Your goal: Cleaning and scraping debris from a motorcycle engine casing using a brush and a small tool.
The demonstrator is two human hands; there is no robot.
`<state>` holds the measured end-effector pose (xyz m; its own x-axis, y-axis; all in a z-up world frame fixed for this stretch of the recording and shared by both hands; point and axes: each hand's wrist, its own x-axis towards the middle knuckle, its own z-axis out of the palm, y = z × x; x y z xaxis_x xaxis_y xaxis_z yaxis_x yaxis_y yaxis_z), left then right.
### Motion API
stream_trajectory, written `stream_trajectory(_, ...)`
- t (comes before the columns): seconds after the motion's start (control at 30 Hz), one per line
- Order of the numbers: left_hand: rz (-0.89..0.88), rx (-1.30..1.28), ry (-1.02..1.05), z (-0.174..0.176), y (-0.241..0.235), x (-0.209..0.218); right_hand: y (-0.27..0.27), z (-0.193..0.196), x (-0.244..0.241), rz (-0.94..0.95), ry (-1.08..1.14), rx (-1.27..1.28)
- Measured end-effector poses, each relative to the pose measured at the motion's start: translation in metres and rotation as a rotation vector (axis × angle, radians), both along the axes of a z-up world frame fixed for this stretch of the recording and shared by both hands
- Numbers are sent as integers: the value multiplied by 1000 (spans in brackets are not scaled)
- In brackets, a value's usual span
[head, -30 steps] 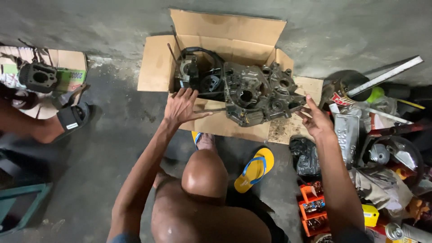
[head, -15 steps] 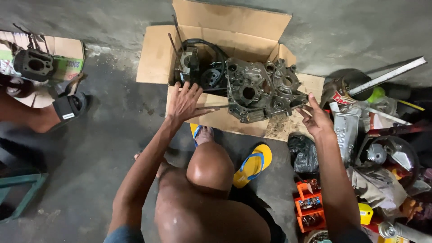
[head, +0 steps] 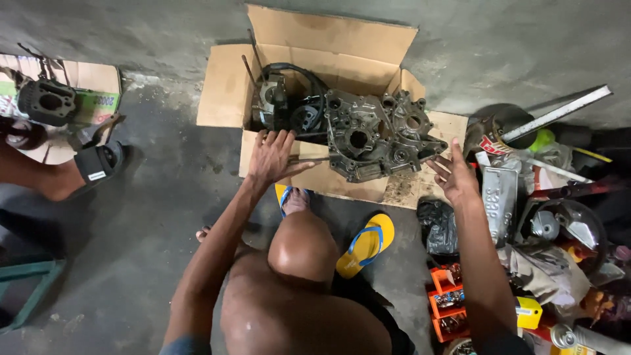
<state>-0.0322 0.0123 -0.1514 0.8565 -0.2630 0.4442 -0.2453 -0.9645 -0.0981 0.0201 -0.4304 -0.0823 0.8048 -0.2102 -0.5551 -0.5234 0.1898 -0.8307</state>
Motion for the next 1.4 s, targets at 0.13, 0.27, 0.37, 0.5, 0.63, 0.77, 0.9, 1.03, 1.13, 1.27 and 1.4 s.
stream_trajectory(0.13, -19, 2, 11, -1, 2, 0, -23, -47, 2, -65, 55, 45)
stream_trajectory(0.27, -39, -50, 110, 4, 3, 10, -72, -120, 16, -51, -19, -272)
stream_trajectory(0.37, -21, -78, 189, 15, -7, 11, -71, -71, -9, -15, -61, -604)
stream_trajectory(0.5, -28, -127, 110, 4, -26, 12, -81, 13, -15, 247, -251, -983)
stream_trajectory(0.63, -42, -98, 0, -26, -20, 17, -34, 106, -32, 529, -231, -987)
stream_trajectory(0.77, -24, -169, -45, -26, -22, 15, -22, 117, -6, 811, -310, -1040)
stream_trajectory(0.9, -25, -181, -69, -29, -25, 14, -13, 146, 9, 977, -241, -1024)
stream_trajectory(1.03, 23, -178, 55, -26, -25, 7, -14, 144, 20, 854, -311, -740)
stream_trajectory(1.13, 19, -175, 103, -15, -28, 4, -11, 137, 20, 675, -415, -510)
stream_trajectory(1.27, 20, -203, 73, -12, -25, 11, -5, 123, 30, 550, -470, -391)
stream_trajectory(1.4, 9, -96, 83, -16, -20, 21, 16, 124, 34, 470, -625, -428)
